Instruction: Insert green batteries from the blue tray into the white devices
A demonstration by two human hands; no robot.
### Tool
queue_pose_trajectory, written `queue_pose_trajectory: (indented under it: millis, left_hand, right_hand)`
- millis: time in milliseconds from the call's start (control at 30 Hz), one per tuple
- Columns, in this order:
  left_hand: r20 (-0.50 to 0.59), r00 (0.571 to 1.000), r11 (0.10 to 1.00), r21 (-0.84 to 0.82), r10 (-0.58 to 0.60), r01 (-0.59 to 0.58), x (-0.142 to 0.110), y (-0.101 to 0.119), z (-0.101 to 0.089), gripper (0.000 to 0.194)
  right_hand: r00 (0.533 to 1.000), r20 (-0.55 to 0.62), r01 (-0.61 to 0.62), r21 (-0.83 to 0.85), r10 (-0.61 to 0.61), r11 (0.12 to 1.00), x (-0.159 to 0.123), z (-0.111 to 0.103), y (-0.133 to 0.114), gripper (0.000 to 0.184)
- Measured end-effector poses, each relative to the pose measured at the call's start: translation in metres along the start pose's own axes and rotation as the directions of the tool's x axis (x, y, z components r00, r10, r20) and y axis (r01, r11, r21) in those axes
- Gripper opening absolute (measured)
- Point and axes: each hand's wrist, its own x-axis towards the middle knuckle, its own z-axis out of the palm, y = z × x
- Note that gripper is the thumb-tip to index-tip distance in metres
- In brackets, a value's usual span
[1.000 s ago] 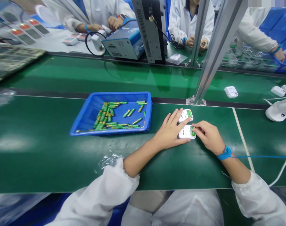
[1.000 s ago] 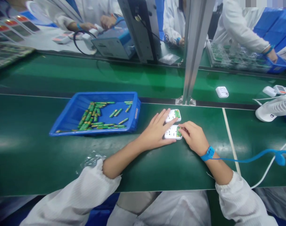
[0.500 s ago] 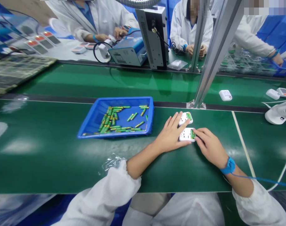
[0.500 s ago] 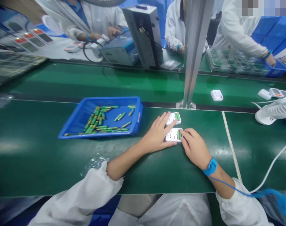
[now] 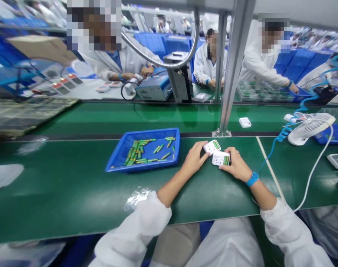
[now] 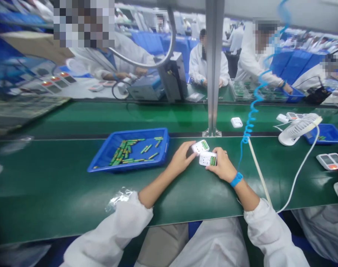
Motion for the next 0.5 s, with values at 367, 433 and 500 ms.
queue_pose_trajectory:
  millis: [367,433,500]
  left_hand:
    - [0.243,0.908,0.933,0.025,0.342,-0.358,-0.014,0.019,-0.005,0.053]
    - [0.272,0.875,0.909,0.008,0.400,-0.418,-0.015,0.024,-0.004,0.050]
    - [0.303,0.857,0.900,0.000,0.416,-0.437,-0.015,0.027,-0.001,0.050]
  right_hand:
    - [0.973,-0.212,0.075,-0.072,-0.089,0.995,0.001,-0.038,0.058,0.061]
    - [0.983,-0.172,0.054,-0.079,-0.067,0.995,-0.002,-0.032,0.058,0.064]
    - [0.987,-0.155,0.017,-0.092,-0.031,0.996,-0.004,-0.024,0.051,0.060]
